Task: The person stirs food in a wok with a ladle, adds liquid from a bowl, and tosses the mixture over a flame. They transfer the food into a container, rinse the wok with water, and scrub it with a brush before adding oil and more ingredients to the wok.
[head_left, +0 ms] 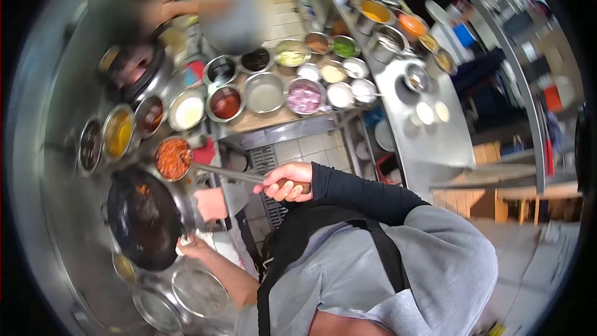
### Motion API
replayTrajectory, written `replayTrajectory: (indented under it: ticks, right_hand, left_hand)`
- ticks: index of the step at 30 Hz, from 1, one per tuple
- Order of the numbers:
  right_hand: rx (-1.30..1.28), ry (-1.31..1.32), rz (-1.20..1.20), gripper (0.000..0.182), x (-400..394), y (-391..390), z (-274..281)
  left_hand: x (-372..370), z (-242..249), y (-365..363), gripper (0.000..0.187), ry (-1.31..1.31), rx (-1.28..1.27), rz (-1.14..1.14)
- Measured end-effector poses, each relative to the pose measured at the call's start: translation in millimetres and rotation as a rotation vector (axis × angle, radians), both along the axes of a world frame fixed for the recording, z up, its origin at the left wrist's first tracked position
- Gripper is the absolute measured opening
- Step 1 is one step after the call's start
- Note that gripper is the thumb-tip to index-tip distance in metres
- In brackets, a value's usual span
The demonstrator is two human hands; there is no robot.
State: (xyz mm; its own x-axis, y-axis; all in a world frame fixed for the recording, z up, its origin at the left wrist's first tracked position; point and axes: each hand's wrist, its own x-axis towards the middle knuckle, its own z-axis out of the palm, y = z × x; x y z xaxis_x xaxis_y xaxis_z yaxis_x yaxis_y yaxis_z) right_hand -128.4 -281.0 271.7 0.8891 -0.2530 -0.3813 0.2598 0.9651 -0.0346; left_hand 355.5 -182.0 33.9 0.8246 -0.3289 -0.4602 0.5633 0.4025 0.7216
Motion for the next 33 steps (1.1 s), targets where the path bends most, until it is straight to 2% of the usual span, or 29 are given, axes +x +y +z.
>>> replayTrajectory:
  ticks: [3, 4, 6, 8, 9, 10, 11, 12, 13, 14, 15, 16, 17, 18, 20, 23, 28, 33]
  right_hand:
    - [-0.015, 0.014, -0.114, 0.025, -49.2, 32.2, 19.0]
    - [-0.027, 0.018, -0.146, 0.025, -66.3, 44.0, 27.4]
    - [-0.039, 0.065, -0.256, 0.029, -103.3, 72.3, 45.4]
    - [-0.054, 0.127, -0.381, 0.032, -137.5, 105.6, 53.1]
    - [-0.081, 0.130, -0.442, 0.030, -155.1, 122.3, 58.3]
    - [-0.109, 0.137, -0.497, 0.028, -173.0, 138.9, 63.3]
    - [-0.089, 0.115, -0.568, 0.030, -190.9, 155.7, 66.3]
    - [-0.113, 0.159, -0.628, 0.031, -207.8, 172.1, 70.1]
    - [-0.116, 0.223, -0.694, 0.031, -223.3, 188.8, 77.4]
    - [-0.123, 0.285, -0.759, 0.031, -237.1, 205.8, 84.9]
    - [-0.105, 0.309, -0.813, 0.032, -250.6, 217.8, 95.5]
    - [-0.089, 0.331, -0.867, 0.033, -264.0, 229.0, 102.4]
    - [-0.132, 0.415, -0.915, 0.033, -277.1, 242.2, 103.4]
    - [-0.133, 0.477, -0.954, 0.034, -291.9, 255.0, 103.6]
    - [-0.111, 0.476, -1.070, 0.033, -317.3, 276.6, 98.6]
    - [-0.124, 0.545, -1.161, 0.032, -352.5, 302.0, 86.8]
    - [-0.040, 0.539, -1.280, 0.029, -396.8, 330.9, 61.8]
    - [-0.030, 0.591, -1.330, 0.029, -413.1, 342.0, 51.1]
  left_hand:
    - [11.5, -10.3, -17.7, 0.038, 0.087, -0.102, -0.202]
    - [14.9, -12.1, -21.7, 0.044, 0.137, -0.072, -0.173]
    - [-12.1, 0.3, -26.9, 0.044, 0.091, -0.072, -0.044]
    - [-52.3, 9.3, -22.2, 0.044, 0.131, -0.059, -0.161]
    - [-65.7, -9.8, -13.4, 0.045, 0.034, -0.101, -0.571]
    - [-111.0, 7.7, -20.0, 0.046, 0.084, -0.050, -0.577]
    - [-169.7, 41.3, -28.1, 0.043, 0.212, -0.088, -0.696]
    - [-155.8, -28.5, -23.7, 0.041, 0.248, 0.017, -0.892]
    - [-180.3, -34.5, -29.6, 0.040, 0.357, 0.296, -1.046]
    - [-205.4, -47.7, -29.2, 0.037, 0.180, 0.469, -1.230]
    - [-247.4, -42.6, -26.0, 0.034, -0.148, 0.687, -1.260]
    - [-275.6, -32.9, -20.0, 0.028, -0.421, 0.791, -1.392]
    - [-283.3, -64.1, -17.7, 0.026, -0.570, 0.858, -1.513]
    - [-293.7, -79.1, -10.8, 0.028, -0.638, 0.840, -1.553]
    - [-307.7, -91.0, 2.9, 0.029, -0.690, 0.991, -1.574]
    - [-345.4, -48.8, 19.1, 0.030, -0.467, 1.239, -1.443]
    - [-376.4, -21.9, 37.6, 0.031, -0.530, 1.186, -1.564]
    - [-391.8, -24.7, 37.4, 0.030, -0.578, 1.099, -1.619]
